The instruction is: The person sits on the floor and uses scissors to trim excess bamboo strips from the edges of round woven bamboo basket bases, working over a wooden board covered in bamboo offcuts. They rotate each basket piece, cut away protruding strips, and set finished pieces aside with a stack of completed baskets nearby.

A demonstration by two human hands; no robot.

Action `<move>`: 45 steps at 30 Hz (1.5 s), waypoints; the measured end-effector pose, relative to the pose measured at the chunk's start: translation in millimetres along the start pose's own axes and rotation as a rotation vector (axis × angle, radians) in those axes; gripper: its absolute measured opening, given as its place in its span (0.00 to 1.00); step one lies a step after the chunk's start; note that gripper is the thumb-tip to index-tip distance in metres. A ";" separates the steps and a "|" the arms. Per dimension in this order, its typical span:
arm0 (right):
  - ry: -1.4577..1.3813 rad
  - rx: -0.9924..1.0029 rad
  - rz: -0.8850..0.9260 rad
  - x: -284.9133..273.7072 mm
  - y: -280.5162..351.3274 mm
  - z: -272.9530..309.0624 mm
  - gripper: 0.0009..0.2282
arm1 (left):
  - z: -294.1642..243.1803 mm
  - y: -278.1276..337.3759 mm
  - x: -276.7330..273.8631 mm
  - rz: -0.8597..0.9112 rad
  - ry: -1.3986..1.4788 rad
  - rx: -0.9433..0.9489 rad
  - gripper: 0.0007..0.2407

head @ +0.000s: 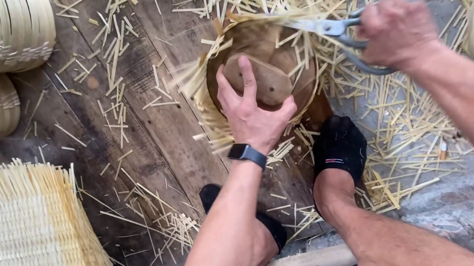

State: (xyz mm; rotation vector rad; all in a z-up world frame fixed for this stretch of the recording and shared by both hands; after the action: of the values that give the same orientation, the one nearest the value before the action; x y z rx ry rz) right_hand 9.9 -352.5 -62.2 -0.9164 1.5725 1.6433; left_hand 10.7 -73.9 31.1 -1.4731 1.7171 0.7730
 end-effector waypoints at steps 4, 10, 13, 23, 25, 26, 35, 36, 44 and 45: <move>0.004 -0.145 -0.361 1.9 6.8 -10.0 0.17 | 3.0 1.5 3.2 0.106 0.025 0.076 0.52; 0.124 -0.093 -0.243 3.0 -6.3 10.1 0.12 | 9.9 -8.2 3.4 0.273 0.056 0.185 0.52; 0.094 -0.107 -0.144 -3.0 2.0 -0.9 0.13 | 10.3 -12.1 3.4 0.358 0.090 0.237 0.52; 0.139 -0.081 -0.033 7.7 -20.1 -6.3 0.12 | -3.9 -8.9 12.6 0.484 0.067 0.166 0.52; 0.112 -0.067 0.096 13.9 -6.9 -6.2 0.14 | 3.1 5.7 23.6 0.437 0.059 0.043 0.52; 0.149 -0.111 -0.043 1.1 -7.5 0.2 0.16 | 7.1 6.4 25.9 0.368 0.053 0.006 0.51; 0.133 -0.173 -0.296 -2.0 -2.9 2.8 0.18 | -1.4 -5.8 9.8 0.377 -0.011 0.170 0.46; 0.129 -0.191 -0.325 -1.4 3.1 -2.0 0.24 | -1.2 -4.1 10.0 0.409 -0.011 0.185 0.46; 0.055 -0.124 -0.200 -8.9 -4.8 18.1 0.17 | -5.8 -17.3 14.5 0.613 -0.101 0.259 0.46; 0.018 -0.083 -0.017 -5.4 -1.4 11.4 0.11 | -6.7 -20.6 11.3 0.657 -0.125 0.251 0.44</move>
State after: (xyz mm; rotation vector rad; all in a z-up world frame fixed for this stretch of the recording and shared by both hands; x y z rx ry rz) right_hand 13.5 -341.0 -58.1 -0.9871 1.5137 1.7043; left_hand 29.2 -88.9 25.8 -0.6674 2.1288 0.9096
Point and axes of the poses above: each hand's wrist, its own y-axis away from the middle knuckle, its own x-axis out of the palm, z = x × y, the point moved 9 cm from there along -y, towards the middle knuckle, and after that the axes turned 3 degrees about -y, right-handed, at the moved point
